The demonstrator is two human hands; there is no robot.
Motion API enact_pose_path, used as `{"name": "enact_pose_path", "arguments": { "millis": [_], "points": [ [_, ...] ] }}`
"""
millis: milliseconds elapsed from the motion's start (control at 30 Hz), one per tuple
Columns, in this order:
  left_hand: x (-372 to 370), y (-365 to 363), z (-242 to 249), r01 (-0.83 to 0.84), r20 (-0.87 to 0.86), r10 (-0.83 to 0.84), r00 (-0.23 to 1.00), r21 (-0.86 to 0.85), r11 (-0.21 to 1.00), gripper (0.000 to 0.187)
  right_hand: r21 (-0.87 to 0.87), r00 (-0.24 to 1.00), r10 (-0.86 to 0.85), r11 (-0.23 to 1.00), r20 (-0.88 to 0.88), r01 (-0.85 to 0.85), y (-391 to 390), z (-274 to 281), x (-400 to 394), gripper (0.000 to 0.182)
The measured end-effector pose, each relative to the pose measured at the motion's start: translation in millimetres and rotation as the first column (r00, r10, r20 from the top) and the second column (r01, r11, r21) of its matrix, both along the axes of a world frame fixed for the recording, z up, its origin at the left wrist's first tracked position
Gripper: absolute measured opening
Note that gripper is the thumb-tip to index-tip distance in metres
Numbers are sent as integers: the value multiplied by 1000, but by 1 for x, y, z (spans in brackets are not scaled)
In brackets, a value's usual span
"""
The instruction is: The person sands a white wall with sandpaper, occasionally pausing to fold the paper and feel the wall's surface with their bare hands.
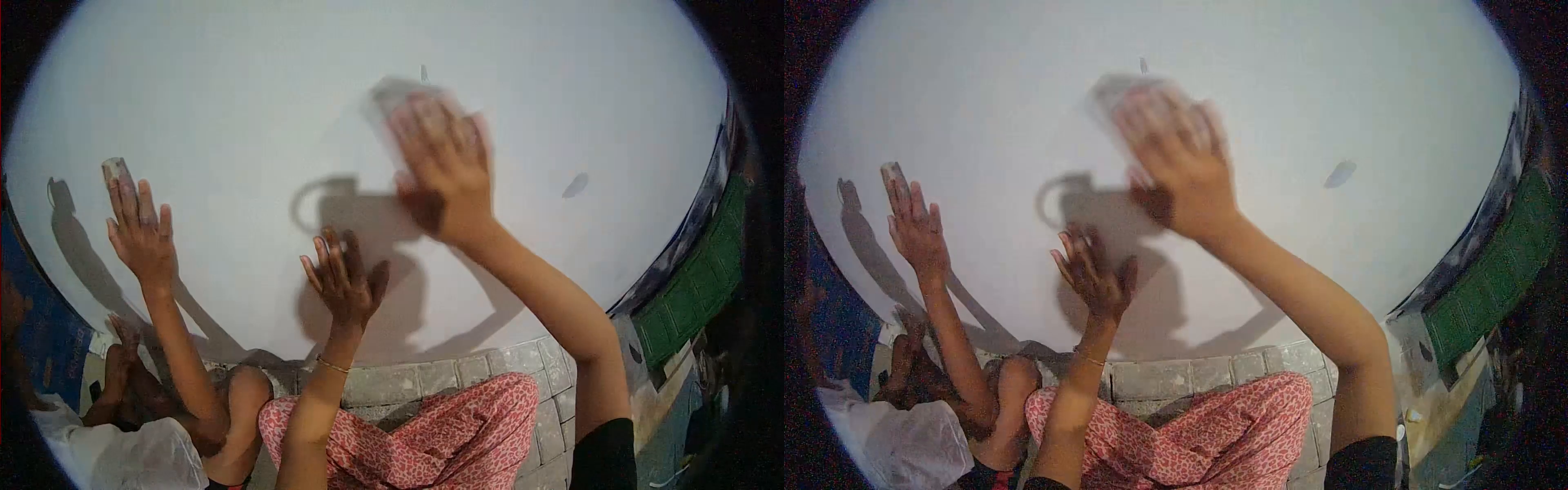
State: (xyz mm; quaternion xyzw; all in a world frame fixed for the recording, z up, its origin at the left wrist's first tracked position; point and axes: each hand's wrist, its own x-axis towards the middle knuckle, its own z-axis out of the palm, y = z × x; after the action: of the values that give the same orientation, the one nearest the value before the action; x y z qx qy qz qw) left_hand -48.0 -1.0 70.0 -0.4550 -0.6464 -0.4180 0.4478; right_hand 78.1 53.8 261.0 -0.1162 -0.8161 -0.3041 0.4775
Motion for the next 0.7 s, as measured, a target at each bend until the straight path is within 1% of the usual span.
{"name": "enact_pose_path", "arguments": {
  "millis": [33, 67, 100, 167, 200, 233, 267, 300, 333, 367, 400, 467, 533, 567, 600, 633, 667, 700],
  "points": [
    [0, 0, 1, 27, 45, -29, 999, 47, 999, 76, 89, 968, 60, 992, 244, -84, 4, -15, 0, 54],
    [0, 0, 2, 50, 91, -59, 994, 95, 994, 79, 153, 873, 91, 971, 479, -185, 9, -26, 0, 56],
    [1, -1, 4, 53, 91, -62, 994, 99, 994, 79, 158, 873, 87, 970, 480, -183, 9, -24, 1, 56],
    [1, -3, 8, 71, 151, -96, 984, 165, 984, 82, 149, 792, 117, 956, 599, -254, 12, -16, 5, 59],
    [1, -3, 7, 71, 156, -97, 983, 168, 983, 82, 105, 868, 102, 979, 486, -173, 13, -7, 8, 56],
    [1, -4, 5, 76, 144, -100, 985, 160, 984, 80, 285, 919, -109, 958, 380, -4, 18, 8, 16, 58],
    [0, -4, 4, 82, 130, -102, 986, 153, 985, 79, 213, 967, -66, 977, 245, 13, 15, 28, 29, 61],
    [-1, -5, 4, 84, 131, -105, 986, 158, 984, 79, 216, 997, -77, 974, 28, 69, 28, 42, 37, 63],
    [0, -4, 4, 63, 126, -82, 989, 148, 987, 78, 191, 971, -118, 969, -206, 158, 37, 59, 46, 59],
    [1, -3, 4, 43, 123, -60, 991, 138, 990, 78, 184, 912, -126, 960, -391, 212, 52, 75, 56, 57],
    [1, -2, 5, 47, 129, -66, 989, 144, 988, 78, 123, 839, -22, 987, -544, 105, 55, 86, 62, 56],
    [0, -2, 4, 27, 125, -42, 991, 123, 992, 77, 82, 684, -7, 992, -729, 97, 64, 86, 58, 48],
    [0, 0, 5, 24, 123, -40, 992, 127, 992, 76, 105, 773, -17, 989, -634, 107, 52, 66, 34, 50],
    [1, 0, 5, 13, 125, -30, 992, 136, 991, 75, 78, 874, -57, 991, -482, 108, 37, 48, 20, 54],
    [0, 0, 5, 22, 123, -39, 992, 135, 991, 75, 54, 946, -89, 992, -312, 112, 21, 27, 9, 59],
    [-1, 1, 4, 34, 96, -52, 994, 180, 983, 74, 45, 997, -48, 998, -56, 50, 19, 1, 3, 61],
    [-1, 2, 4, 46, 68, -63, 996, 225, 973, 74, 96, 977, -16, 995, 214, -4, 13, -22, 1, 60],
    [2, -1, 7, 9, 127, -29, 991, 161, 987, 72, 220, 912, 38, 966, 409, -139, 16, -42, 7, 51]
  ]
}}
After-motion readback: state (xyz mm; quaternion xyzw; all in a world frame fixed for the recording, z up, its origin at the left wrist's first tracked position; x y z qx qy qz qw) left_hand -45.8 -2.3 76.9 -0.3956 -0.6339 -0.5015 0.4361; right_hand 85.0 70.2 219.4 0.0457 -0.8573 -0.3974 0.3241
